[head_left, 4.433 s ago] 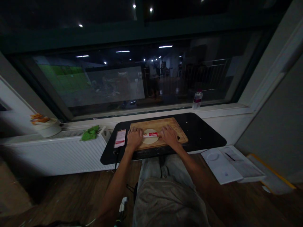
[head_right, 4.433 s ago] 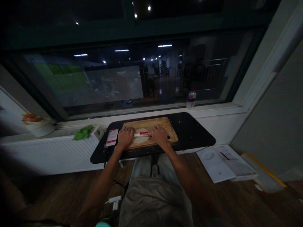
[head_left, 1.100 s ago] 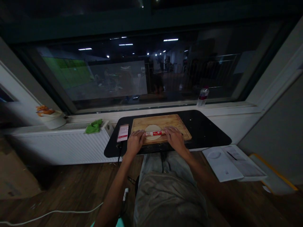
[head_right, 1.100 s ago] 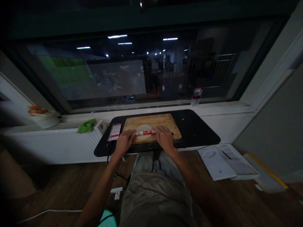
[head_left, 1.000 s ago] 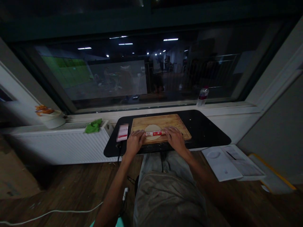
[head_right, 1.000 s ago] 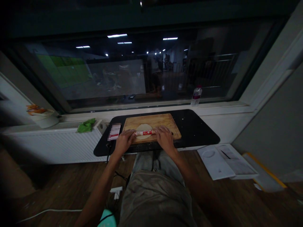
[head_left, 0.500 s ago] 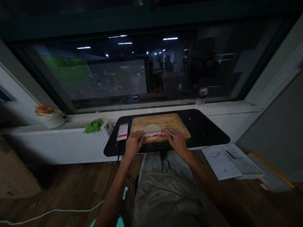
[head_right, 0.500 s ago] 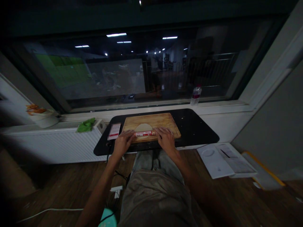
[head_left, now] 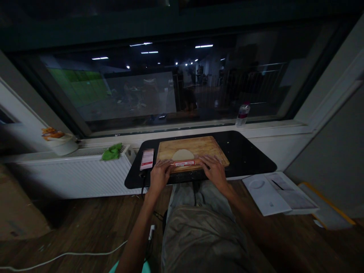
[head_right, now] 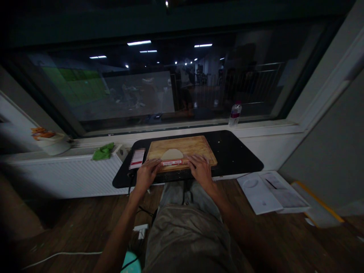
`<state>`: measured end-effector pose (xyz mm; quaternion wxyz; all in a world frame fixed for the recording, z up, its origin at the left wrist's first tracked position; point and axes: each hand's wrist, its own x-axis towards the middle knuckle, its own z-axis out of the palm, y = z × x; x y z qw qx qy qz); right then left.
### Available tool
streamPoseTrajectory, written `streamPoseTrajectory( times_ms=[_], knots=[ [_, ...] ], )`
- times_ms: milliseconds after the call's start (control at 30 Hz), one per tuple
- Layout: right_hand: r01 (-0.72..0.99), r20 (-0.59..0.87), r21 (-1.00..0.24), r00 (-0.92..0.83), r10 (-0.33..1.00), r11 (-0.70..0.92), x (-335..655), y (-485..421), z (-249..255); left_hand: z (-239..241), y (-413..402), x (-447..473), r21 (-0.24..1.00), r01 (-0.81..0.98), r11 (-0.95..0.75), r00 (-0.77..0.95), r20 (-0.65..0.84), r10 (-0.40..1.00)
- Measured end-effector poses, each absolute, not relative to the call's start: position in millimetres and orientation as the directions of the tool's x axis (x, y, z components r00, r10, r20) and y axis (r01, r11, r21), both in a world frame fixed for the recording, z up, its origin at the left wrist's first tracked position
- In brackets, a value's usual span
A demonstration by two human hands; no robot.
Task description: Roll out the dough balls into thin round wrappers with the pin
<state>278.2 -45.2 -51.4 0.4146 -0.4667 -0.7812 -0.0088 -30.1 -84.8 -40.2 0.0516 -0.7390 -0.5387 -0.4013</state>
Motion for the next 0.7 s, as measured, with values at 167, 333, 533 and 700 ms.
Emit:
streamPoseTrajectory(
  times_ms=[167,333,533,700],
  knots=[
    [0.72,0.666,-0.387,-0.215,0.715,0.577,281.0,-48.0,-51.5,-38.2,-87.0,-31.7,0.395,0.821,-0.412,0.084,0.63,0.772],
    [0.698,0.686,-0.388,-0.216,0.694,0.601,283.1,-49.9,-50.8,-38.7,-87.5,-31.4,0.414,0.811,-0.413,0.069,0.634,0.771],
    [0.666,0.696,-0.393,-0.236,0.679,0.634,284.4,-50.5,-49.2,-39.8,-87.2,-31.4,0.429,0.803,-0.414,0.058,0.634,0.771],
    [0.667,0.687,-0.406,-0.228,0.69,0.625,285.6,-50.8,-50.8,-40.0,-88.3,-31.0,0.446,0.798,-0.406,0.035,0.638,0.77]
  ],
)
